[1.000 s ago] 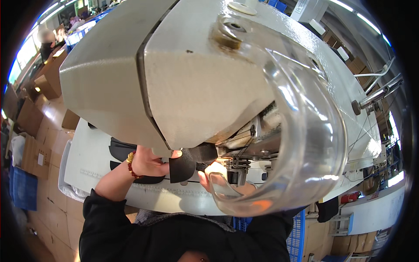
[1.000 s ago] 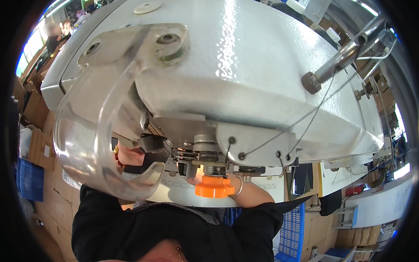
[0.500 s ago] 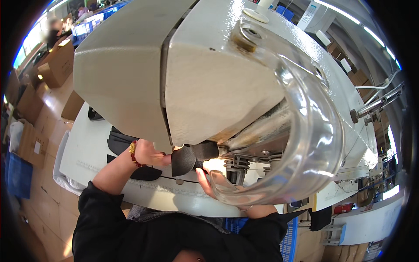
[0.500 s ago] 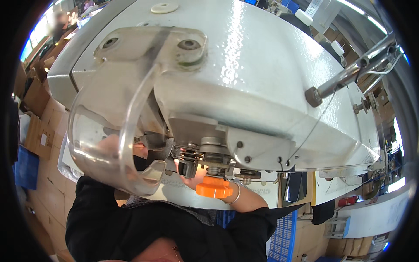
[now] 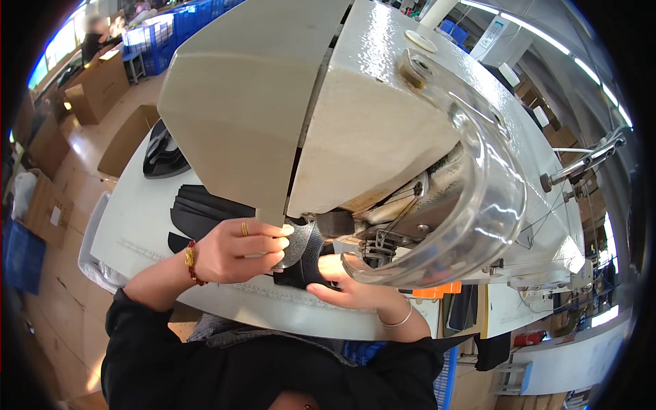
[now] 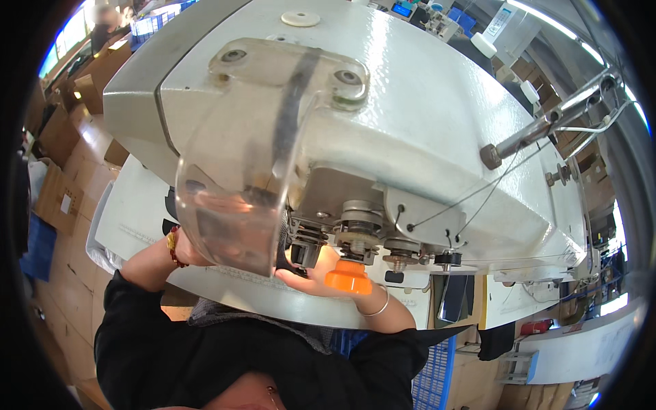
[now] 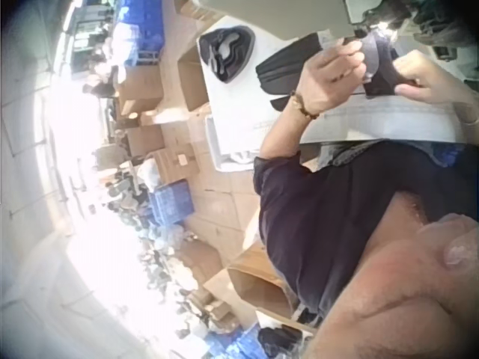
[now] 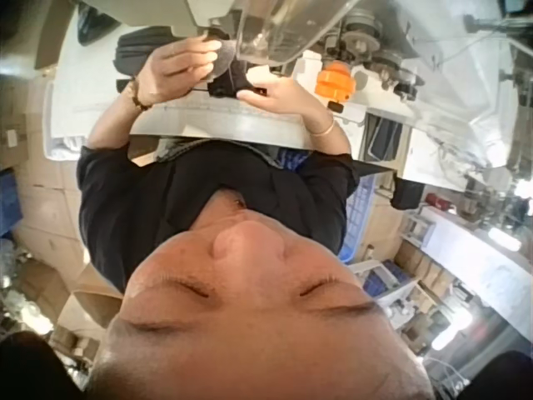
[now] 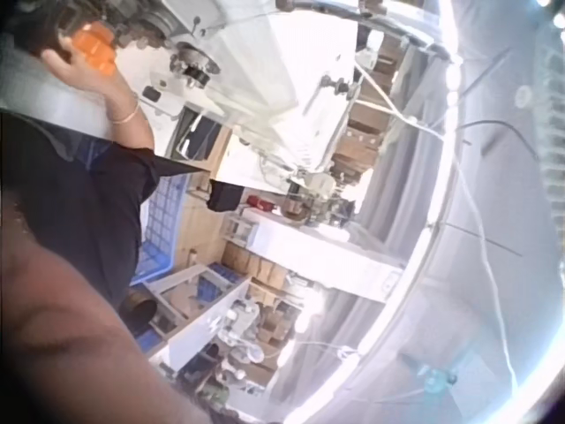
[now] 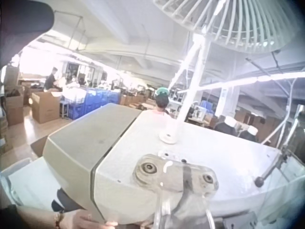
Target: The person stitches shoe fabric pieces together using a sewing machine, cuts thread with thread snips, and holds and points along the stitched piece by hand.
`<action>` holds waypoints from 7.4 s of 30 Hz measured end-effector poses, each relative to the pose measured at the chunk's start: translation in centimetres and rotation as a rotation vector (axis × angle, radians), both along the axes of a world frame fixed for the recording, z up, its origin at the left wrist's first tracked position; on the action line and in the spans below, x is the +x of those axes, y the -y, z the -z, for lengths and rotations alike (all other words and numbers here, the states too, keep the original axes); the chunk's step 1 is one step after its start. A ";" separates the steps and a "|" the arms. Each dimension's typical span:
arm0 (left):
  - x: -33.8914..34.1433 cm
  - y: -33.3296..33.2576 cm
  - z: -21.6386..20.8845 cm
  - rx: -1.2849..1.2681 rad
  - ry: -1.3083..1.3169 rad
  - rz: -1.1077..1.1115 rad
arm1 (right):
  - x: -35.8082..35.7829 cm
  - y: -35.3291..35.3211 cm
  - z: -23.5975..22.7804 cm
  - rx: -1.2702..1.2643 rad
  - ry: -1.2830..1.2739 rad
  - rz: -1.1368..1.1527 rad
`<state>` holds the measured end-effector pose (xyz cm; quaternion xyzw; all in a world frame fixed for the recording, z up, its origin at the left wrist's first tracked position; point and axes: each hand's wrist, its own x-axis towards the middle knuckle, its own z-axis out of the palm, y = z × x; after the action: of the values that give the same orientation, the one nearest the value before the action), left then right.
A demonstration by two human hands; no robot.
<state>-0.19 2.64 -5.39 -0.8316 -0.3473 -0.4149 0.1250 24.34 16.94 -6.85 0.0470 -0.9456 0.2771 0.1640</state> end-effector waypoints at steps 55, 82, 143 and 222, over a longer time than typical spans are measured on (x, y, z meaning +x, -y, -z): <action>-1.0 -3.7 1.4 -0.470 0.244 -0.326 | 0.9 -2.2 1.8 1.637 -0.378 0.126; -7.9 -3.0 -1.5 -0.173 0.385 -0.231 | 1.9 2.1 -2.8 0.686 -0.556 0.512; -3.1 4.2 5.8 -0.861 0.061 -0.198 | 22.7 5.3 4.1 0.484 -0.322 1.271; -1.4 1.0 -5.2 -0.647 0.048 -0.082 | -1.1 3.1 1.6 0.586 -0.521 0.362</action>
<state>-1.57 1.60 -0.18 -0.8034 -0.4973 -0.2971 -0.1375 23.24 13.87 -8.49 -0.0067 -0.9043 -0.0575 0.4230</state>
